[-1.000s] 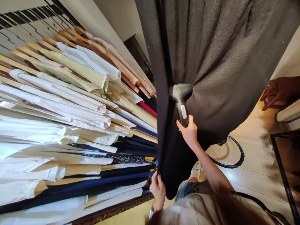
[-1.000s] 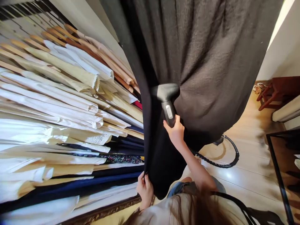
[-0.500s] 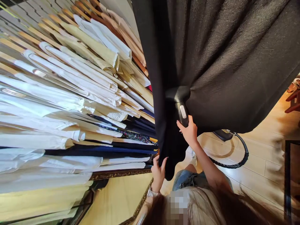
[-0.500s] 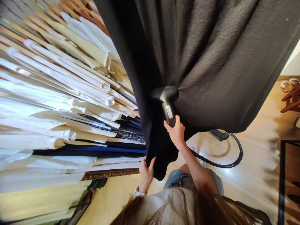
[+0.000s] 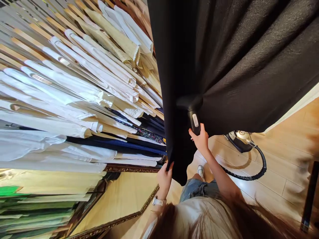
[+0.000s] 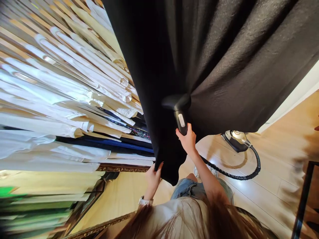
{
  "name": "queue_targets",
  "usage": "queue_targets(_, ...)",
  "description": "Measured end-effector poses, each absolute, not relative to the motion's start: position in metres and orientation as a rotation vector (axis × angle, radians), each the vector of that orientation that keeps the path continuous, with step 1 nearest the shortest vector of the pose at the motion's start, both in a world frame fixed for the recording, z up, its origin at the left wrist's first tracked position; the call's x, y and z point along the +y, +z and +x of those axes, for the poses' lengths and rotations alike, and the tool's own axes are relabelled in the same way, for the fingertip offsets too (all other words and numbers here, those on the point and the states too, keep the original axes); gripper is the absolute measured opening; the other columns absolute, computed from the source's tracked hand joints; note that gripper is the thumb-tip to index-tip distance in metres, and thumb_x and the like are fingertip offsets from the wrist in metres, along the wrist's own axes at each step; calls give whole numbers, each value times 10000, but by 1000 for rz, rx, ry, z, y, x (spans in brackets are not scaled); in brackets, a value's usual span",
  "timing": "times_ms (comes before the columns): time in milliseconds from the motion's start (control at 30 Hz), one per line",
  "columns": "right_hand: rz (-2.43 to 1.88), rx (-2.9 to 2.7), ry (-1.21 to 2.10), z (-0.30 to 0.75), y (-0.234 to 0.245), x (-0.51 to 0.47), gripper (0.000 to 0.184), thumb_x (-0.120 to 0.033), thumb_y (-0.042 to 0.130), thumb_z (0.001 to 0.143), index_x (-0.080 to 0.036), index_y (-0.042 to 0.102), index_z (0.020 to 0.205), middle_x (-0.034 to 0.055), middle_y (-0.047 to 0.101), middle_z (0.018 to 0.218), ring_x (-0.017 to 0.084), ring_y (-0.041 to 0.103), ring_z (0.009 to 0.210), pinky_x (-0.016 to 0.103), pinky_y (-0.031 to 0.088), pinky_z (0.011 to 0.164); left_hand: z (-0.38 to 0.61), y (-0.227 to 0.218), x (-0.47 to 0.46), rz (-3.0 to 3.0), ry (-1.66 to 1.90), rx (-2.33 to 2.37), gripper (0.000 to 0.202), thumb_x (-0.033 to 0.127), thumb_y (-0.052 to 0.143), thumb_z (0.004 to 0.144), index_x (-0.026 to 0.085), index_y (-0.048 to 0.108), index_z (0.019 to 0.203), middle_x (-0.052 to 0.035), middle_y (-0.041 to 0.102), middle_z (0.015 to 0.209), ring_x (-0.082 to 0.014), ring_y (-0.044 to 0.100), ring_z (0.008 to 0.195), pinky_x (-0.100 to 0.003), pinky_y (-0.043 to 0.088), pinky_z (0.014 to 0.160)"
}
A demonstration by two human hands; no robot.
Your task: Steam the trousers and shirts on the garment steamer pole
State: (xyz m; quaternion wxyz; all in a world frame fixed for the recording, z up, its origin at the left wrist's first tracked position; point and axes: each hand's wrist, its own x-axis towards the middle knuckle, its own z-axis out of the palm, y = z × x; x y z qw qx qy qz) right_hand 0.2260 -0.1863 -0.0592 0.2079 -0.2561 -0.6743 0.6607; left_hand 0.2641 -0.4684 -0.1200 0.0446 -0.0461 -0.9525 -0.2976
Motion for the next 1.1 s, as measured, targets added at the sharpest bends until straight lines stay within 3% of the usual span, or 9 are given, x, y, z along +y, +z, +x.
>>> queue_targets(167, -716, -1856, 1885, 221, -77, -201, 448, -582, 681, 828, -250, 540, 1094, 10, 714, 854, 223, 716, 683, 311, 549, 615, 257, -132, -485, -13, -747, -3056, 266, 403, 596, 944, 188, 751, 925, -89, 761, 893, -232, 692, 778, -294, 448, 678)
queue_targets(300, -732, -1835, 1911, 219, -91, -209, 440, -570, 683, 818, -250, 550, 1089, 21, 740, 907, 234, 734, 749, 319, 558, 649, 251, -141, -499, 185, -690, -3127, 222, 324, 601, 967, 166, 756, 957, -93, 745, 828, -211, 676, 675, -277, 435, 612)
queue_targets(467, -785, -1840, 1910, 219, -104, -220, 403, -542, 689, 805, -259, 568, 1065, 13, 753, 903, 243, 740, 805, 318, 560, 663, 243, -146, -509, 315, -1207, -3033, 343, 421, 608, 954, 142, 747, 1100, -90, 727, 802, -201, 651, 544, -302, 515, 490)
queue_targets(533, -801, -1838, 1931, 219, -109, -226, 395, -544, 686, 806, -262, 572, 1060, 7, 751, 879, 242, 739, 794, 311, 553, 645, 239, -146, -513, 296, -1343, -2973, 429, 512, 614, 933, 129, 743, 1075, -84, 706, 773, -223, 691, 580, -326, 573, 514)
queue_targets(633, -819, -1850, 1920, 217, -117, -235, 386, -535, 685, 802, -262, 578, 1053, 5, 749, 858, 246, 739, 790, 316, 554, 664, 231, -146, -518, 217, -1423, -2903, 524, 626, 641, 873, 128, 732, 1008, -93, 717, 869, -255, 769, 746, -350, 655, 670)
queue_targets(767, -859, -1873, 1872, 213, -133, -249, 382, -533, 682, 798, -258, 592, 1047, 21, 757, 871, 260, 738, 824, 339, 560, 724, 224, -147, -528, 156, -1518, -2828, 503, 597, 693, 819, 132, 733, 1005, -122, 740, 1017, -276, 783, 900, -402, 676, 833)
queue_targets(900, -924, -1886, 1835, 210, -151, -265, 424, -526, 698, 782, -251, 598, 1089, 29, 759, 889, 259, 729, 816, 339, 557, 720, 219, -150, -538, 116, -1362, -2940, 531, 608, 656, 815, 116, 740, 996, -151, 763, 1026, -296, 791, 912, -392, 663, 828)
queue_targets(1100, -934, -1899, 1873, 212, -169, -279, 329, -486, 699, 781, -281, 590, 1014, -14, 748, 853, 233, 719, 779, 325, 552, 726, 212, -154, -550, 60, -1152, -3101, 487, 621, 657, 732, 138, 707, 764, -151, 771, 770, -373, 786, 838, -383, 615, 688)
